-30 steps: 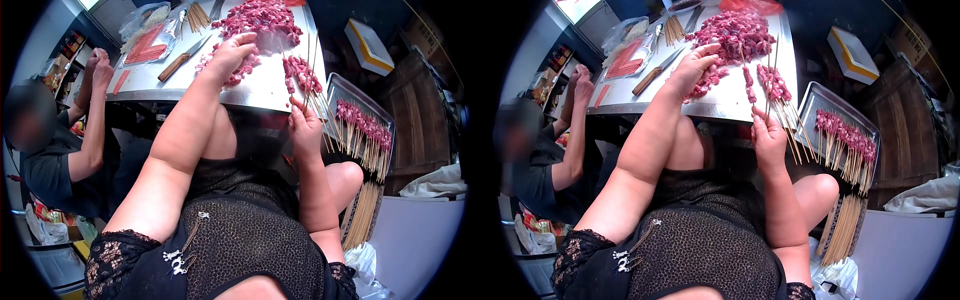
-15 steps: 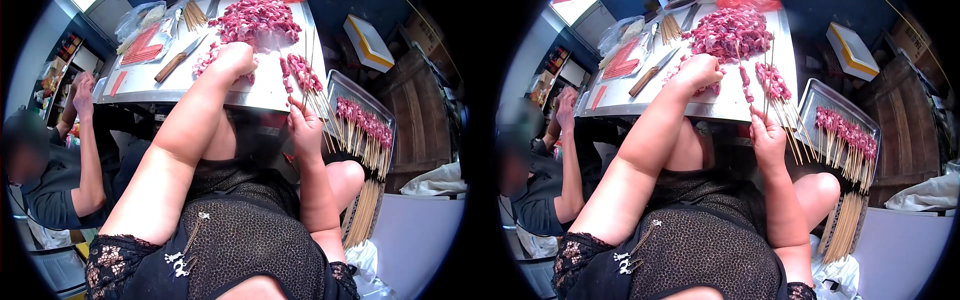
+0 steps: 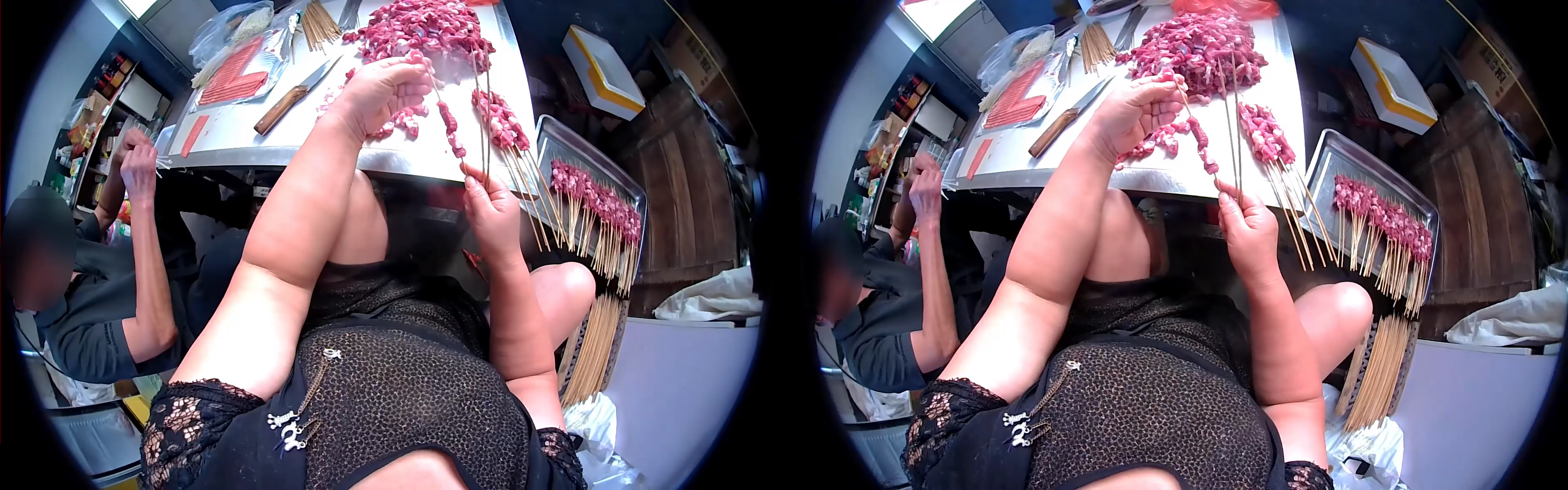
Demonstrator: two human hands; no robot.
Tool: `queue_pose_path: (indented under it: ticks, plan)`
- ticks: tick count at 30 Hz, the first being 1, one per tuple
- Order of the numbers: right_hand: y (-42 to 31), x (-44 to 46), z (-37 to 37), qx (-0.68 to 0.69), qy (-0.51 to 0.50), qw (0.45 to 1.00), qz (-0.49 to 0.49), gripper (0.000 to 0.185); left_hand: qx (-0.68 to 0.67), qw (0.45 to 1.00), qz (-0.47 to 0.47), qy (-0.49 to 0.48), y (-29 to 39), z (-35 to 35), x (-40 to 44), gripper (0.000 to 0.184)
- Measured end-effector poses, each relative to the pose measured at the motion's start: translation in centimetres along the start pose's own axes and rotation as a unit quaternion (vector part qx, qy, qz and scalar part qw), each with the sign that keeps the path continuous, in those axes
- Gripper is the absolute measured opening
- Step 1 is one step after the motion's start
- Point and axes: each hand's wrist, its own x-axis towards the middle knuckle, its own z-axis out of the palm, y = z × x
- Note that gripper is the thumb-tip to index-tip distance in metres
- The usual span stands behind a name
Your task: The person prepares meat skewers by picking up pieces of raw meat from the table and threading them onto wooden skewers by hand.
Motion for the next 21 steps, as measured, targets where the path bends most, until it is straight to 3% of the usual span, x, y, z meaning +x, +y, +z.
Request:
queue_pose_path:
  ticks: [3, 5, 18, 21]
  plan:
    - [0.0, -0.1, -0.1, 0.003, 0.002, 1.0, 0.002, 0.024, 0.006, 1.0, 0.021, -0.001, -0.1, 0.1, 0.1, 0.02]
    - [-0.1, -0.2, 0.0, 0.004, 0.003, 1.0, 0.005, 0.024, -0.074, 0.997, -0.013, -0.007, 0.1, -0.1, 0.3, 0.025]
    - [-0.2, -0.1, 0.2, -0.007, 0.001, 0.999, 0.032, 0.023, -0.069, 0.996, 0.038, -0.04, -0.6, 0.5, 0.2, 0.025]
    - [-0.6, -0.2, 0.2, -0.02, -0.003, 0.999, 0.03, 0.023, -0.047, 0.998, 0.04, -0.008, -0.8, 0.5, 0.5, 0.024]
